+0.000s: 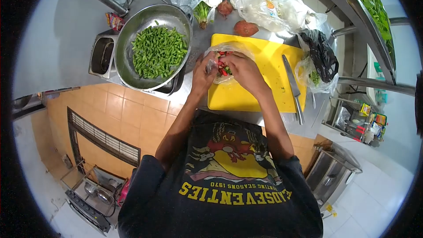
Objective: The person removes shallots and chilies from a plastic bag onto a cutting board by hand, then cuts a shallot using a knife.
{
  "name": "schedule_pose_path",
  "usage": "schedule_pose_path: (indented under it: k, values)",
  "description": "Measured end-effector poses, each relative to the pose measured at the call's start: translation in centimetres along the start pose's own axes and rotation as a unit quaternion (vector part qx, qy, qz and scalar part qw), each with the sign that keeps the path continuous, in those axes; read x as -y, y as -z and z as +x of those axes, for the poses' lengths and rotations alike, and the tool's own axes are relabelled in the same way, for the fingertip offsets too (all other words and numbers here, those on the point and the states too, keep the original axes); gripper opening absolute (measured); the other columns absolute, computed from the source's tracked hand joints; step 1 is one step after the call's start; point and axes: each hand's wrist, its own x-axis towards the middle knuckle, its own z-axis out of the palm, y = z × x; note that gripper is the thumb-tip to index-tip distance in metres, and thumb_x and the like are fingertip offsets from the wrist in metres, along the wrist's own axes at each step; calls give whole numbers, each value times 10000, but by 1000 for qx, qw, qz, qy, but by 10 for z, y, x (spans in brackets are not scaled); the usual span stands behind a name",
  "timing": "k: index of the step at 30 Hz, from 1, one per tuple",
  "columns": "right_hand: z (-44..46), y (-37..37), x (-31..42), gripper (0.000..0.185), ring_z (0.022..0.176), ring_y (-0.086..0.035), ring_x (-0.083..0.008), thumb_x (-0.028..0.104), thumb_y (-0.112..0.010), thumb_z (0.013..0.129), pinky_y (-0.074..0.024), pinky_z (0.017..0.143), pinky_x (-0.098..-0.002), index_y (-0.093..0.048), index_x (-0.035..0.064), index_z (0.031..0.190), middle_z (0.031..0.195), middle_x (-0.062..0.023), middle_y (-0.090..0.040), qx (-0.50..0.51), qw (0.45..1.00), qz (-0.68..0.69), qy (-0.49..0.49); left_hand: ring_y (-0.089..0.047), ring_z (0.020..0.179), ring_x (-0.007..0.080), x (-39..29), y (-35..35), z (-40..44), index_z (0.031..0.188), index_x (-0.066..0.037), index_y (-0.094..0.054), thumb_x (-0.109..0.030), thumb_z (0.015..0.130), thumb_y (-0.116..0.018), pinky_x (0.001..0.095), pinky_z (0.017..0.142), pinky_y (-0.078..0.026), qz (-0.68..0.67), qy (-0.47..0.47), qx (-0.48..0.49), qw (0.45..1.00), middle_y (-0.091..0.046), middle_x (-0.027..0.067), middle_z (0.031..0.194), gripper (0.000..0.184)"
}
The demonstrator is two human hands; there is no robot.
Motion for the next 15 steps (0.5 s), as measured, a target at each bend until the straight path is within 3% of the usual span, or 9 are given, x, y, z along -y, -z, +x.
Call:
schedule_pose_path:
  k: [1,2,4,7,11,15]
  values:
    - [2,-7,-7,205,1003,-600,-383,105,-554,907,-469,895,-430,-663,20,1058,1049,-207,-642,33,998,-40,-21,-502,1218,375,5,-1,2,1383,-56,-463,-134,857,-646,401,1029,-399,4,-59,-6,998,-525,231,1306,562]
    - [3,-13,-15,205,1003,-600,-383,105,-554,907,-469,895,-430,-663,20,1058,1049,-207,-642,34,998,-40,-21,-502,1218,375,10,-3,-1,1383,-56,-463,-134,857,-646,401,1029,-399,4,-59,-6,998,-525,231,1306,562]
    - [4,-23,-33,188,950,-610,-394,44,-530,843,-487,846,-476,-662,23,975,995,-220,-641,-7,996,-83,-19,-497,1227,395,4,0,-3,1397,-42,-436,-40,839,-609,412,1057,-385,10,13,-13,1000,-523,244,1313,584]
    - [3,-34,-49,194,991,-600,-397,57,-538,846,-481,862,-483,-670,41,987,1053,-213,-638,-46,993,-111,-15,-516,1207,385,0,7,-3,1405,-34,-420,34,830,-563,404,1041,-401,5,18,11,1000,-532,244,1307,597]
    - [3,-41,-54,200,1025,-583,-384,82,-564,848,-469,882,-478,-665,53,1019,1078,-201,-631,-59,992,-110,-23,-520,1211,370,5,7,-3,1405,-22,-416,56,829,-545,402,1028,-408,36,-5,-3,999,-543,247,1292,595]
    - [6,-46,-50,250,1012,-588,-350,86,-623,832,-468,908,-424,-662,51,1077,1045,-169,-631,-19,995,-95,-4,-541,1203,350,3,13,4,1413,-12,-403,-2,864,-563,386,1012,-417,-26,3,11,1000,-535,254,1309,572]
